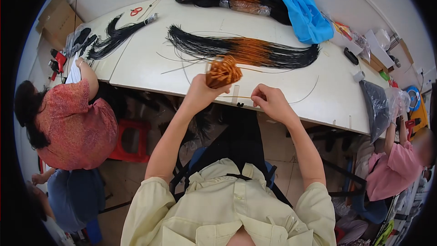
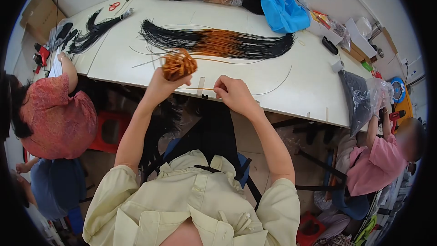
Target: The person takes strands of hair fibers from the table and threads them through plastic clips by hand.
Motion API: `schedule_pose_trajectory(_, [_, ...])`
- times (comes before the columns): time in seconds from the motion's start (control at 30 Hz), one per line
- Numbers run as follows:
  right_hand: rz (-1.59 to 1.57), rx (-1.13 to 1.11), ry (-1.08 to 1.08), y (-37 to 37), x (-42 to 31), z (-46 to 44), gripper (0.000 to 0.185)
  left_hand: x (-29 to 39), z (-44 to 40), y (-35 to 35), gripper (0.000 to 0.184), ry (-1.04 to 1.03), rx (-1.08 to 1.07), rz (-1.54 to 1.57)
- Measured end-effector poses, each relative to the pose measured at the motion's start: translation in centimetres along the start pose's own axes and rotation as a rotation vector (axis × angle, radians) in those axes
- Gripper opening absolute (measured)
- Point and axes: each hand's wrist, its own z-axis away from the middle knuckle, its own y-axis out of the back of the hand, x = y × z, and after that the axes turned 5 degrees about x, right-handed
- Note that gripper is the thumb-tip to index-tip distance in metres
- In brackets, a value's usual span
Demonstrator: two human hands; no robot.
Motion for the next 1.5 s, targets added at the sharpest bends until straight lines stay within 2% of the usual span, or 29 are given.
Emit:
schedule_pose_trajectory(0.07, [0.004, -0.015, -0.019, -0.4, 0.5, -0.1, 0.009, -1.1, -0.7, -1.0, 0.022, 0.014, -0.021, -0.121])
schedule_pose_trajectory(0.13, [0.010, -0.027, -0.039, -0.5, 0.9, -0.2, 0.010, -1.7, -1.2, -1.6, 0.026, 0.004, -0.191, -0.243])
schedule_pose_trajectory(0.33, [-0.261, 0.040, -0.140, -0.3, 2.9, -0.3, 0.011, -3.6, -1.0, -2.3, 0.027, 0.032, -0.239, -0.218])
schedule_pose_trajectory(0.5, [-0.293, 0.233, -0.087, -0.3, 3.8, -0.3, 0.012, -3.8, -0.8, -2.2, 0.026, 0.113, -0.190, -0.226])
schedule_pose_trajectory(0.63, [0.169, 0.193, 0.160, -2.2, 2.6, 0.3, 0.009, -4.0, -0.5, -2.4, 0.026, 0.103, -0.191, -0.155])
schedule_pose_trajectory(0.8, [0.056, 0.178, 0.090, -3.0, 2.6, 0.1, 0.007, -4.1, -0.6, -1.1, 0.022, 0.182, -0.145, -0.159])
schedule_pose_trajectory(1.13, [0.015, 0.222, 0.106, -3.5, 2.8, 0.0, 0.004, -4.0, -0.4, 1.4, 0.021, 0.233, -0.163, -0.296])
schedule_pose_trajectory(1.3, [0.004, 0.227, 0.099, -3.4, 2.7, 0.1, 0.004, -5.6, -0.5, 1.5, 0.021, 0.203, -0.153, -0.223])
schedule_pose_trajectory(1.5, [0.007, 0.226, 0.113, -3.9, 2.1, 0.5, 0.003, -3.5, -0.1, 0.0, 0.019, 0.166, -0.128, -0.234])
